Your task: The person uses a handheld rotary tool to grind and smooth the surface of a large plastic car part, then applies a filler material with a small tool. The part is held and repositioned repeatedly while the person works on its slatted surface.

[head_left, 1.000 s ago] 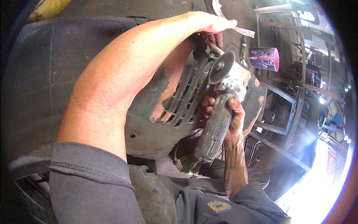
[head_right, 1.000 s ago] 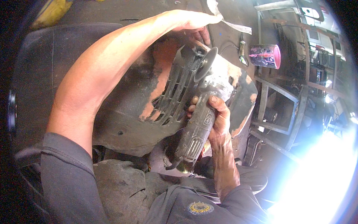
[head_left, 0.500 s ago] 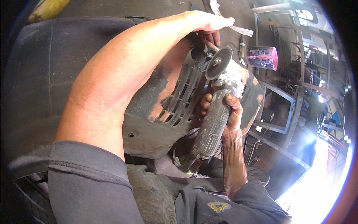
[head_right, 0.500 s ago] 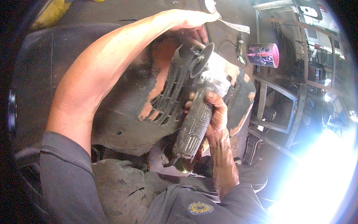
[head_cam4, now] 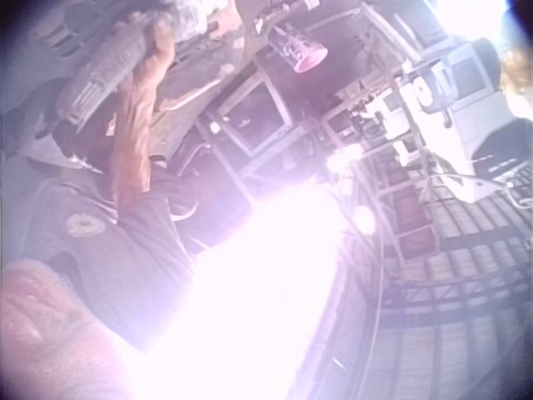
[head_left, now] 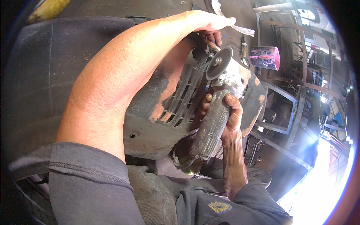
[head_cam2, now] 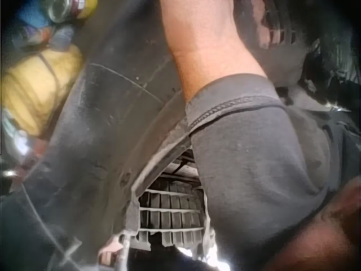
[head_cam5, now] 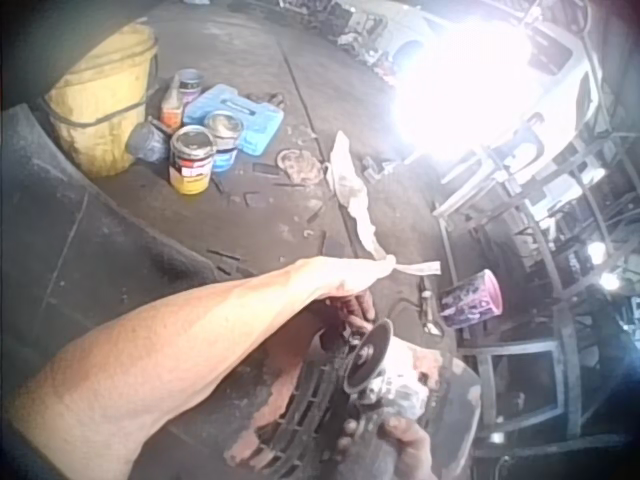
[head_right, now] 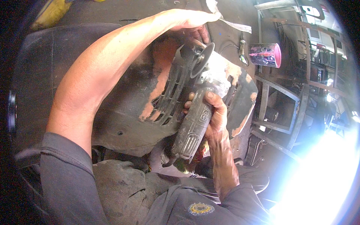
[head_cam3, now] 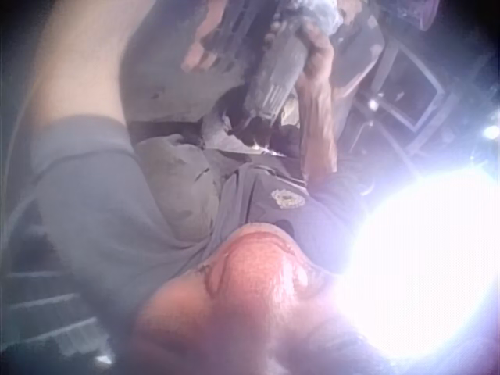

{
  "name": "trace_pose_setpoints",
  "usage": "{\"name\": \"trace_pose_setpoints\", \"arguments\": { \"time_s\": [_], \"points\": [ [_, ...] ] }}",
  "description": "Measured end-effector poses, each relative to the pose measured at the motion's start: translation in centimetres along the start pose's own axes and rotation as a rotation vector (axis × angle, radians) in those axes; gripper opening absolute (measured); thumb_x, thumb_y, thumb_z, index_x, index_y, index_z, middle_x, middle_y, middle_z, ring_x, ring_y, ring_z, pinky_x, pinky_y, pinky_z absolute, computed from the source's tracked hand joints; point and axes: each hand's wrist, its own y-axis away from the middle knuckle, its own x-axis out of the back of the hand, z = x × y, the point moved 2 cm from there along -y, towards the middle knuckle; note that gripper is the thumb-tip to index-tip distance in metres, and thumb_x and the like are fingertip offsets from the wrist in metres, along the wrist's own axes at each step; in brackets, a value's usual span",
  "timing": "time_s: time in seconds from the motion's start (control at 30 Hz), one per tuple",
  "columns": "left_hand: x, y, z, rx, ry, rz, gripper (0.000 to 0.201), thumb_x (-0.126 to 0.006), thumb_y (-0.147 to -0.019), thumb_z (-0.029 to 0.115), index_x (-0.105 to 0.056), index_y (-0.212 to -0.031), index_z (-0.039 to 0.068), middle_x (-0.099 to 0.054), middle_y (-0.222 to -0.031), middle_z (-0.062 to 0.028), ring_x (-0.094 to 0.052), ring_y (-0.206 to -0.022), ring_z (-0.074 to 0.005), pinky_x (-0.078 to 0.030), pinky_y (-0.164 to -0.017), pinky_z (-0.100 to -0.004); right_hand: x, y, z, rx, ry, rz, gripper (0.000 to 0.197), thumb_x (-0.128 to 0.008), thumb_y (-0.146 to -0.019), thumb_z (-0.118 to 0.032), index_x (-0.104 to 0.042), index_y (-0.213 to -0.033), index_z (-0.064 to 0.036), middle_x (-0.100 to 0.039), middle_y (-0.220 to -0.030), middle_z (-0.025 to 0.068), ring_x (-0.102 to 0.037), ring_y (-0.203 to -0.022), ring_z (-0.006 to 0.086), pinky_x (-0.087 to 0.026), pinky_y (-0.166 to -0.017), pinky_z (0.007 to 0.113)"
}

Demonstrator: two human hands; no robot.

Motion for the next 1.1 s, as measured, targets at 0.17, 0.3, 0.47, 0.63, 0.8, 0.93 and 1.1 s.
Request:
{"name": "trace_pose_setpoints", "arguments": {
  "time_s": [0.17,0.3,0.47,0.63,0.8,0.93,1.1],
  "points": [
    [-0.2,0.4,0.2,-0.045,-0.007,0.013,0.092,-0.019,-0.093,0.071,-0.068,-0.106,-0.006,-0.07,-0.082,-0.0149,-0.059,-0.066,-0.0178,-0.046,-0.068,-0.035,0.5,1.3,-0.1,0.009,-0.035,0.007,0.052,-0.068,-0.078,-0.028,-0.054,-0.114,0.0062,-0.066,-0.096,0.0187,-0.07,-0.078,0.0315,-0.061,-0.07,0.045],
    [-0.3,0.6,0.3,-0.023,0.005,-0.053,0.101,-0.021,-0.091,0.076,-0.061,-0.115,-0.013,-0.065,-0.11,-0.0281,-0.065,-0.099,-0.0304,-0.048,-0.092,-0.039,0.6,2.7,-0.1,0.052,-0.041,0.02,0.053,-0.067,-0.078,-0.028,-0.054,-0.114,0.008,-0.066,-0.096,0.0178,-0.07,-0.078,0.0306,-0.061,-0.071,0.045],
    [-0.2,-0.1,0.0,-0.071,0.038,-0.099,0.102,-0.019,-0.091,0.075,-0.059,-0.117,-0.016,-0.064,-0.112,-0.0299,-0.064,-0.102,-0.0338,-0.045,-0.095,-0.0394,0.7,3.1,0.2,0.043,-0.068,0.018,0.054,-0.067,-0.078,-0.029,-0.053,-0.115,0.0081,-0.064,-0.096,0.0161,-0.069,-0.08,0.0294,-0.061,-0.071,0.044],
    [-1.2,-0.3,0.7,-0.011,0.056,-0.122,0.101,-0.018,-0.091,0.075,-0.06,-0.119,-0.012,-0.062,-0.116,-0.0297,-0.061,-0.108,-0.0341,-0.042,-0.099,-0.0413,0.6,2.0,0.1,0.044,-0.049,-0.007,0.056,-0.068,-0.078,-0.029,-0.051,-0.117,0.0067,-0.064,-0.097,0.0162,-0.069,-0.079,0.0291,-0.061,-0.07,0.044],
    [-1.7,-0.2,1.1,-0.017,0.043,-0.141,0.101,-0.017,-0.09,0.077,-0.06,-0.121,-0.009,-0.061,-0.119,-0.0292,-0.059,-0.113,-0.0342,-0.04,-0.101,-0.0421,0.4,1.2,0.4,0.044,-0.051,0.027,0.054,-0.069,-0.076,-0.028,-0.051,-0.116,0.0054,-0.064,-0.096,0.0173,-0.069,-0.078,0.0304,-0.061,-0.07,0.045],
    [-1.5,0.1,1.1,-0.007,0.052,-0.133,0.102,-0.017,-0.089,0.077,-0.06,-0.121,-0.009,-0.061,-0.12,-0.0293,-0.058,-0.114,-0.0349,-0.039,-0.102,-0.0426,0.3,1.6,0.4,0.044,-0.054,0.041,0.054,-0.068,-0.077,-0.028,-0.052,-0.115,0.0062,-0.065,-0.096,0.0177,-0.069,-0.078,0.0307,-0.061,-0.069,0.044],
    [-1.5,-0.6,0.7,-0.005,0.067,-0.154,0.102,-0.017,-0.089,0.078,-0.059,-0.122,-0.01,-0.06,-0.122,-0.0292,-0.057,-0.116,-0.0354,-0.039,-0.103,-0.043,0.4,2.0,0.5,0.086,-0.023,0.049,0.052,-0.068,-0.077,-0.027,-0.053,-0.114,0.007,-0.065,-0.097,0.0178,-0.07,-0.079,0.0304,-0.062,-0.069,0.044]
  ]
}}
